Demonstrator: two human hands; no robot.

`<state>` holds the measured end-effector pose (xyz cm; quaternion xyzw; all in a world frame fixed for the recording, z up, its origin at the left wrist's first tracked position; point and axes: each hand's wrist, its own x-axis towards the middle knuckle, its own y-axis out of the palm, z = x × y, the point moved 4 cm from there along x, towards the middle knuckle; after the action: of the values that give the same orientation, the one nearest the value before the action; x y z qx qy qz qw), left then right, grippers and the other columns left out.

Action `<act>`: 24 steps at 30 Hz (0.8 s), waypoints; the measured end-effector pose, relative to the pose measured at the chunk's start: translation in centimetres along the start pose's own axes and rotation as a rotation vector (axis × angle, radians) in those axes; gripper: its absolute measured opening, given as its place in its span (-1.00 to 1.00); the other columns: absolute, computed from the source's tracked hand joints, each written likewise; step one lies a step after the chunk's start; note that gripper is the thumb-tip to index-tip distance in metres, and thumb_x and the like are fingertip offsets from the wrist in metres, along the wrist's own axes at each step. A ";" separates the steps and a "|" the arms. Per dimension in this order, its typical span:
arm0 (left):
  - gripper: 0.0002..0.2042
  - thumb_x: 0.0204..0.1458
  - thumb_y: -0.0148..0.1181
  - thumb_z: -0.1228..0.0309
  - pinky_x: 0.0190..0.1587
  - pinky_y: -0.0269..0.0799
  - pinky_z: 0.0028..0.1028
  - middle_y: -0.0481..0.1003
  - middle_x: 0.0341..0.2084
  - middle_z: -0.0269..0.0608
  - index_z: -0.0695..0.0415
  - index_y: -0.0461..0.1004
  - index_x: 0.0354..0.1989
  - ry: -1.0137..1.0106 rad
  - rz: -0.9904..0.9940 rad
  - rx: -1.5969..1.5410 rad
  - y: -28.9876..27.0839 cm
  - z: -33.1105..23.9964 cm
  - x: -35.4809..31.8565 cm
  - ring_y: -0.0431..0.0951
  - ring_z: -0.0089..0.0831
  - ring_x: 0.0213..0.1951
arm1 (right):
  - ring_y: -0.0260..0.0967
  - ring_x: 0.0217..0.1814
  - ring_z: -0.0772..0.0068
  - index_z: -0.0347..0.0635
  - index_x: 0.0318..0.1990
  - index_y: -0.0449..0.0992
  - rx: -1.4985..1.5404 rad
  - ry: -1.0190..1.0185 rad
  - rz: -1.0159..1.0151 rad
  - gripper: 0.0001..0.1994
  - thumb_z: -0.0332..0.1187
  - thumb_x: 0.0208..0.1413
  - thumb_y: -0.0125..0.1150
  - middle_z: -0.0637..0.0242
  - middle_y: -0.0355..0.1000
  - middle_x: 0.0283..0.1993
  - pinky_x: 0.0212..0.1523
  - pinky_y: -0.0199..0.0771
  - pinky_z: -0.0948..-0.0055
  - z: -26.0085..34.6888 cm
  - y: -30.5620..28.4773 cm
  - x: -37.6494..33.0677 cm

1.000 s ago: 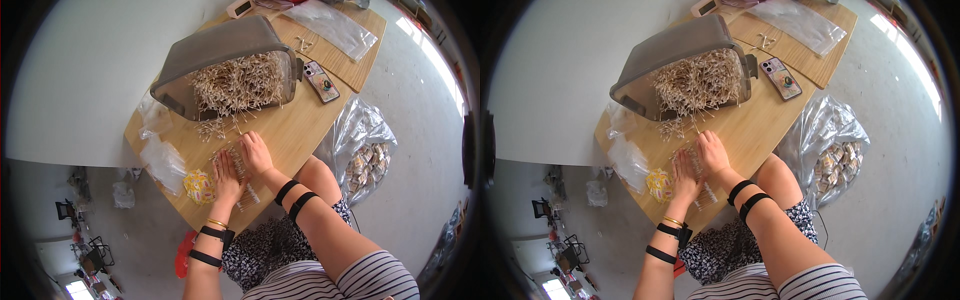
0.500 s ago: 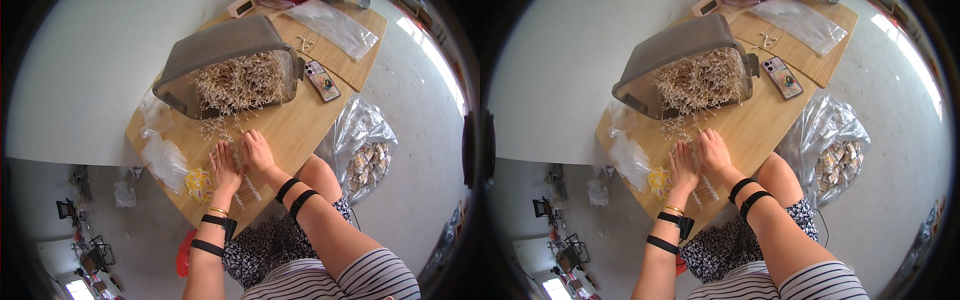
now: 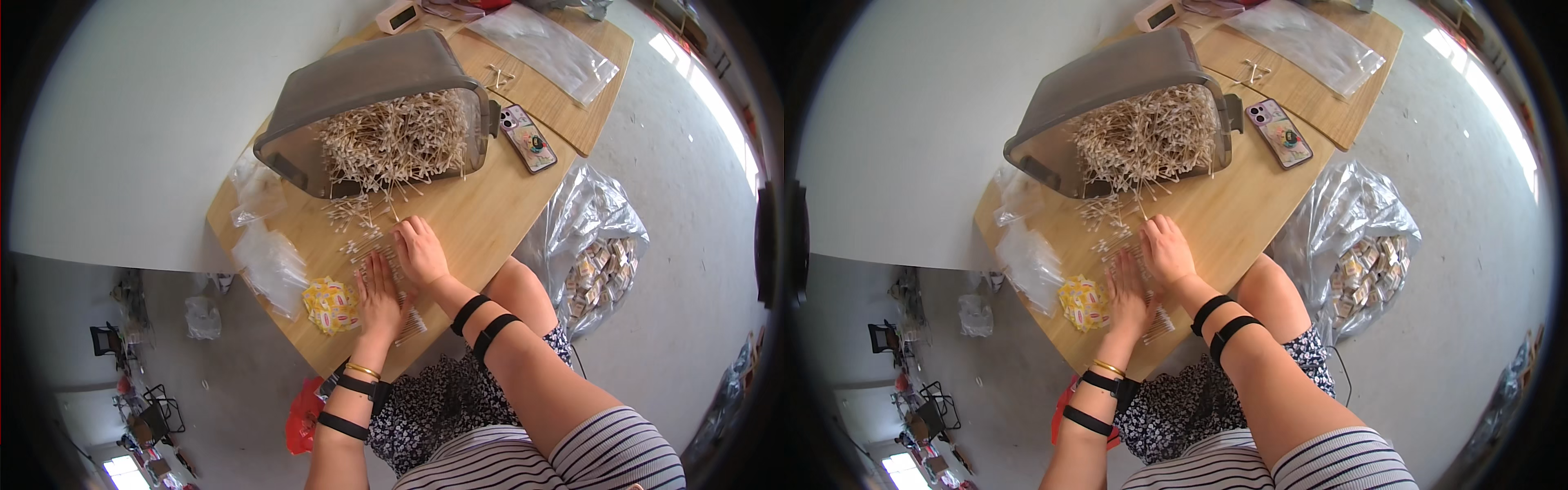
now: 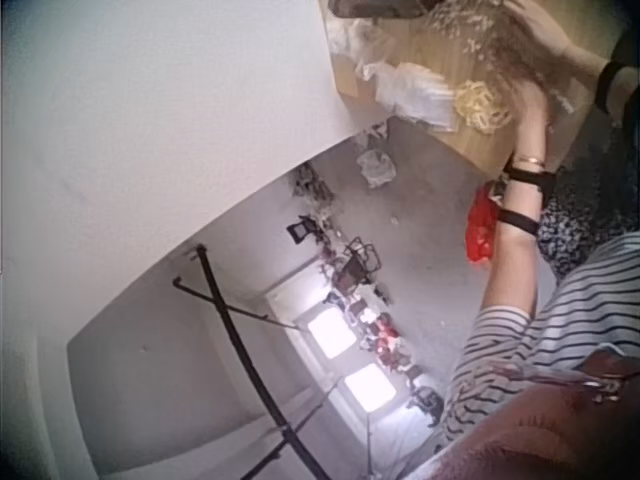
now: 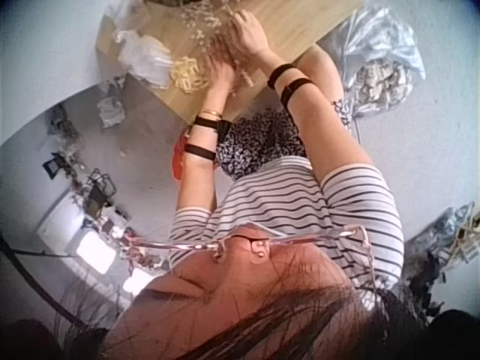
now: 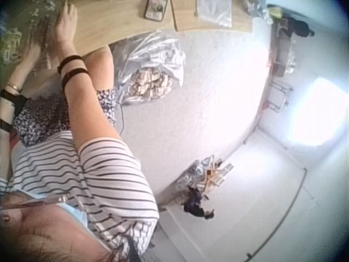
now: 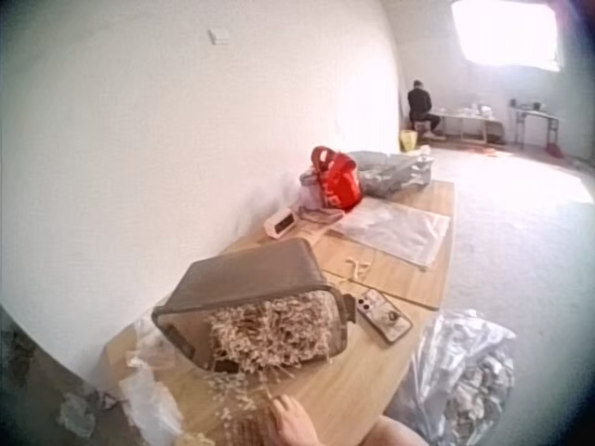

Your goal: Sorting and organizing a pile of cotton swabs on a table into rows.

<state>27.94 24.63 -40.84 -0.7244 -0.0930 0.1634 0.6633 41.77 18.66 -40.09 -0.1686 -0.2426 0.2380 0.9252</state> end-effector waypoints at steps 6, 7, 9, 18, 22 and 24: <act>-0.01 0.16 0.15 -0.02 0.52 -0.37 0.06 -0.16 0.51 0.28 0.42 -0.23 0.50 0.013 -0.059 -0.103 -0.6 0.6 0.6 -0.25 0.08 0.55 | 0.33 -0.02 -0.01 -0.21 -0.18 0.48 -0.013 -0.013 -0.002 -0.91 -0.42 0.24 0.09 0.10 0.38 -0.16 0.06 0.39 0.16 0.3 0.2 -0.2; -0.01 0.16 0.15 -0.02 0.52 -0.37 0.06 -0.16 0.51 0.28 0.42 -0.23 0.50 0.014 -0.061 -0.106 -0.7 0.3 0.5 -0.25 0.08 0.55 | 0.33 -0.02 -0.01 -0.21 -0.18 0.48 -0.006 -0.013 -0.004 -0.91 -0.42 0.24 0.09 0.11 0.38 -0.16 0.05 0.39 0.16 0.2 0.1 -0.2; 0.00 0.15 0.18 -0.03 0.51 -0.36 0.07 -0.16 0.51 0.28 0.43 -0.21 0.50 0.015 -0.024 -0.107 -0.7 -0.5 0.0 -0.24 0.11 0.55 | 0.33 -0.02 -0.01 -0.21 -0.18 0.48 -0.002 -0.014 -0.005 -0.91 -0.42 0.24 0.09 0.11 0.38 -0.16 0.05 0.39 0.16 -0.1 -0.2 -0.2; 0.01 0.15 0.16 -0.07 0.51 -0.33 0.06 -0.14 0.49 0.34 0.45 -0.21 0.49 0.035 -0.073 -0.105 -0.5 -0.3 -0.1 -0.23 0.14 0.54 | 0.34 0.00 -0.02 -0.22 -0.16 0.48 -0.019 -0.008 0.020 -0.88 -0.49 0.18 0.07 0.12 0.39 -0.14 0.07 0.39 0.15 -0.3 0.0 -0.1; 0.01 0.16 0.15 -0.09 0.51 -0.30 0.05 -0.14 0.49 0.36 0.46 -0.21 0.49 0.032 -0.034 -0.109 -0.3 -0.2 -0.5 -0.22 0.15 0.54 | 0.31 -0.02 0.00 -0.22 -0.18 0.47 -0.027 -0.022 0.024 -0.89 -0.45 0.17 0.10 0.12 0.37 -0.15 0.07 0.39 0.16 0.3 0.0 -0.1; 0.03 0.15 0.13 -0.14 0.54 -0.33 0.00 -0.16 0.50 0.33 0.45 -0.19 0.49 0.011 -0.055 -0.125 -0.2 -0.1 -0.4 -0.23 0.12 0.55 | 0.31 -0.01 0.01 -0.22 -0.18 0.47 -0.032 -0.032 0.034 -0.89 -0.45 0.16 0.10 0.13 0.36 -0.15 0.08 0.38 0.17 0.4 0.0 -0.1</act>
<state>27.61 24.46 -40.60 -0.7626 -0.1193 0.1348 0.6214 41.53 18.67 -39.81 -0.1837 -0.2584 0.2525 0.9142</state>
